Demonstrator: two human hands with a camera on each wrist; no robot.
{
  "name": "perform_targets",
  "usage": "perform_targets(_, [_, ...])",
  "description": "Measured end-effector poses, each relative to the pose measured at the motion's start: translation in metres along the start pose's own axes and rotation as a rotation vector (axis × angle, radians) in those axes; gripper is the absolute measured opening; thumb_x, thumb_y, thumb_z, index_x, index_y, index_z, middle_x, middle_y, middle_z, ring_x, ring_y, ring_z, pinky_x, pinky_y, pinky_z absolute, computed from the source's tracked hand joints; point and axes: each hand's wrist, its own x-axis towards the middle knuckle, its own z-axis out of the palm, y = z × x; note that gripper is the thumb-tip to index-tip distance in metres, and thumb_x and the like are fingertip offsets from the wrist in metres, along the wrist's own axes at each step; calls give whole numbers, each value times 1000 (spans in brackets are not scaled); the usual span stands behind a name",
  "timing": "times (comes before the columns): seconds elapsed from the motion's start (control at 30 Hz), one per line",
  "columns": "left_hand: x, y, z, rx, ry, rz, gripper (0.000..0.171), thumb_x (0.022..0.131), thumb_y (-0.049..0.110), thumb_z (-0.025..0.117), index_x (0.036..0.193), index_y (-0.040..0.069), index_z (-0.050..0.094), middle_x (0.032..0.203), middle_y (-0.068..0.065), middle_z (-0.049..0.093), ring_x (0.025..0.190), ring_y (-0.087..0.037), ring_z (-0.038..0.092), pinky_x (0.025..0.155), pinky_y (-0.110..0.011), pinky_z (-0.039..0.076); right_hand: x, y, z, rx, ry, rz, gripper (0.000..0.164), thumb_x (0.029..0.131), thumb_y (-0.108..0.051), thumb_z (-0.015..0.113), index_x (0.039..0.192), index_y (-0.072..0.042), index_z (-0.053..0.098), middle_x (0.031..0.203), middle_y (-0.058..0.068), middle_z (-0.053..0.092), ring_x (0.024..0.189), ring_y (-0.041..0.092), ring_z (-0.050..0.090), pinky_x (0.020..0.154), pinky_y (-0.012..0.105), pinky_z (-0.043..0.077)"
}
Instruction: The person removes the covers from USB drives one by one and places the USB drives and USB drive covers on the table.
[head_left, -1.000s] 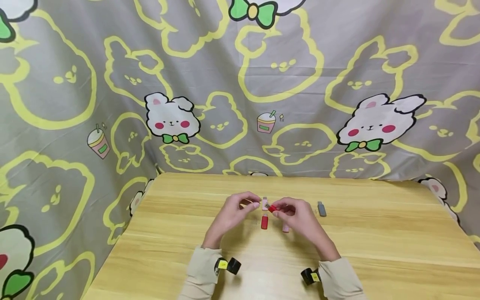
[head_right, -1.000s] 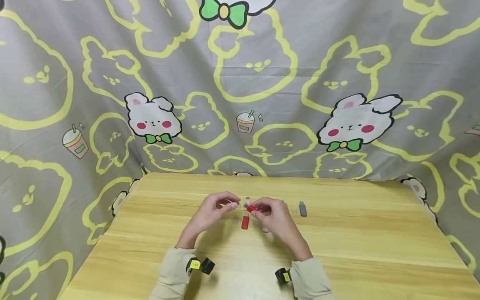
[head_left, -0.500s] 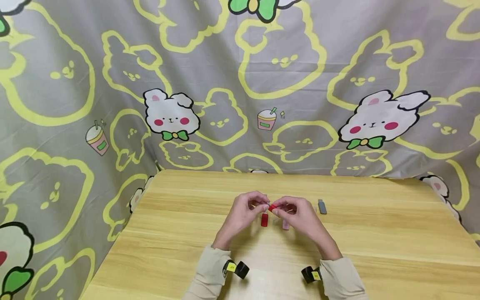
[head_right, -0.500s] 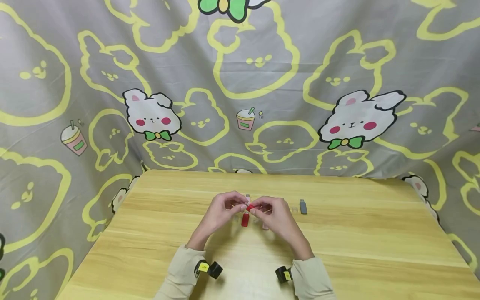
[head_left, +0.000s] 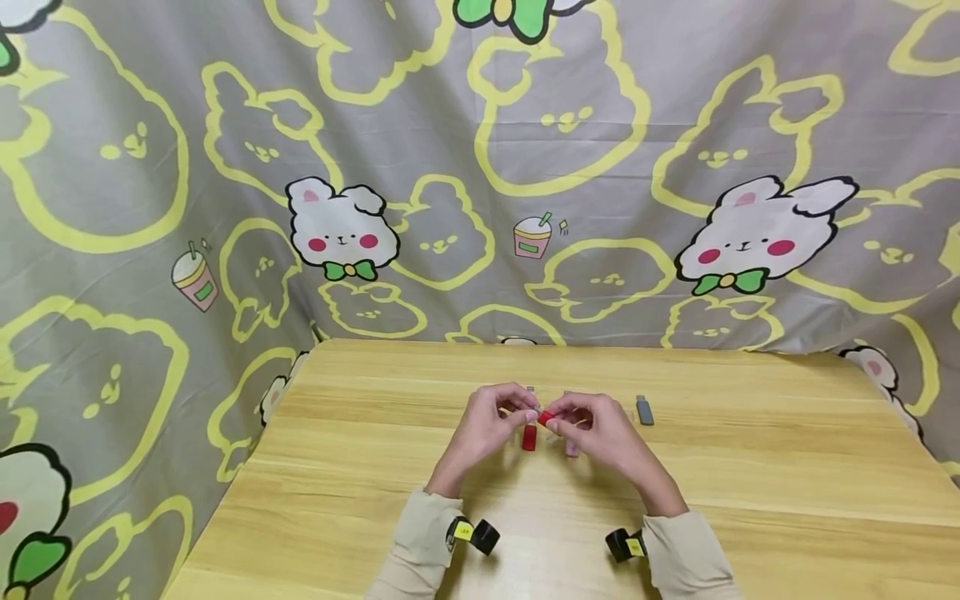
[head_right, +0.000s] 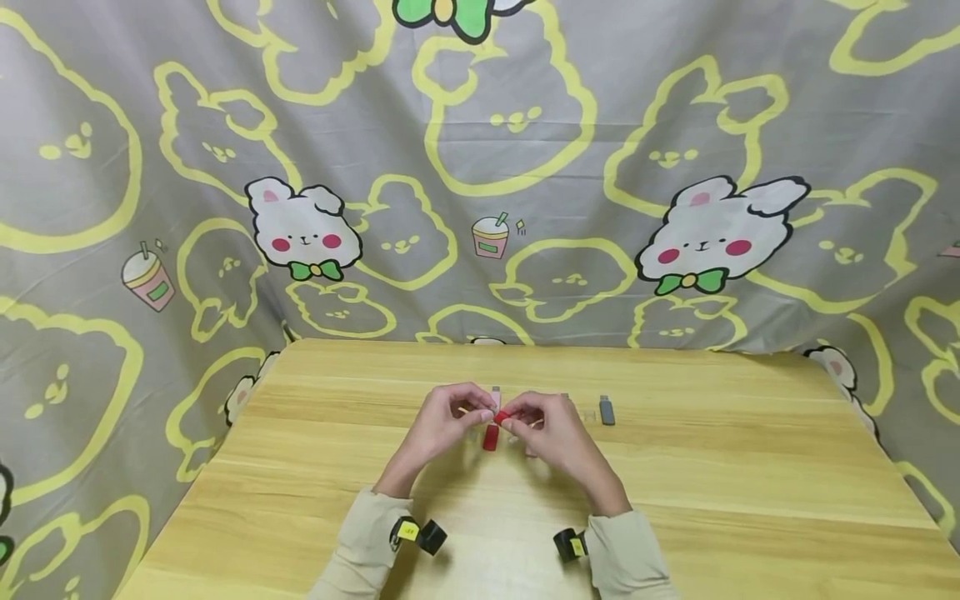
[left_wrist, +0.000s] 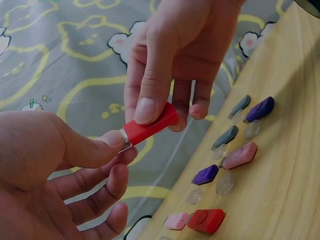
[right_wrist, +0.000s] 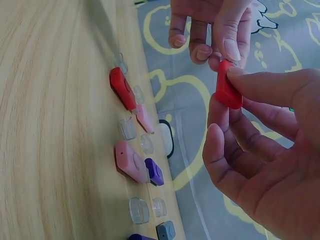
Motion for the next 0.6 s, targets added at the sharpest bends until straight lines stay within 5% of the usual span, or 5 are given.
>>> perform_targets(0.6, [-1,4,-3,-25,5,-17,4,85,6,75,88,8,74,88,-1,73,76,-14,65,69,-35,56,-2,-4,-3,32,-25,27,12,91,-12,70,101,-7,72,91,20,71,60,42,64,53,49,57])
